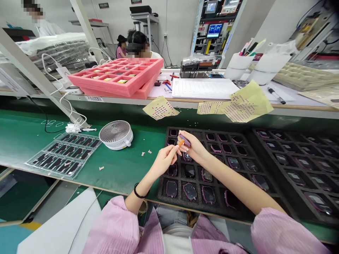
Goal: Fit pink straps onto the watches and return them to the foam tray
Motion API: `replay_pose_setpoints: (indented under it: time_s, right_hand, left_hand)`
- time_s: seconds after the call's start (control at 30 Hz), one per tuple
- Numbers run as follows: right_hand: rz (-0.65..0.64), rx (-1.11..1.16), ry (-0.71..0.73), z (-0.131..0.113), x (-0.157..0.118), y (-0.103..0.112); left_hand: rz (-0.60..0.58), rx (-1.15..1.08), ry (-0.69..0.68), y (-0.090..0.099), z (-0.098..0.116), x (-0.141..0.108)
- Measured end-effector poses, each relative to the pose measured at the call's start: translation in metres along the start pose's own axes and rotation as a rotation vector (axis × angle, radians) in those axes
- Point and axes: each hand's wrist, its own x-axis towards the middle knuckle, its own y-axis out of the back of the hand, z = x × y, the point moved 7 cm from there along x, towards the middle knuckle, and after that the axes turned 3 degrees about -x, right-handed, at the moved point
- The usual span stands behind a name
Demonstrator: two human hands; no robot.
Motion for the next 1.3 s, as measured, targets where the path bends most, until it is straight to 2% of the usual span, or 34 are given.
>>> replay_pose_setpoints:
  time_s: [0.37, 0.53, 0.77, 0.9, 0.97, 1.1, 1.2, 1.3]
  right_hand:
    - [0.017, -0.025, 0.009, 0.002, -0.003, 0.002]
    - [-0.067, 0.148, -0.121, 0.012, -0.004, -0.005]
    - [-0.009, 0.175, -0.070, 0.016, -0.003, -0.001]
    - [-0.019, 0.152, -0.094, 0.016, -0.003, 0.002]
    - [0.023, 0.135, -0.051, 0.013, -0.003, 0.006]
    - [0.155, -0.018, 0.082, 0.013, -0.010, 0.009]
    - [0.173, -0.214, 0.135, 0.017, -0.008, 0.013]
    - [0.279, -0.555, 0.212, 0.004, 0.007, 0.048]
  left_hand:
    - [-0.002, -0.006, -0.005, 0.003, 0.001, 0.001]
    - [-0.002, -0.132, 0.015, -0.003, 0.003, 0.001]
    - [0.029, -0.224, 0.027, -0.007, -0.002, -0.002]
    - [0.028, -0.215, 0.046, -0.004, -0.005, -0.002]
    - [0.055, -0.209, 0.052, -0.001, -0.007, -0.001]
    - [0.129, -0.210, 0.000, 0.001, -0.009, 0.007]
    - [0.161, -0.208, -0.027, 0.001, -0.012, 0.010]
    - [0.231, -0.105, 0.005, 0.022, -0.019, 0.006]
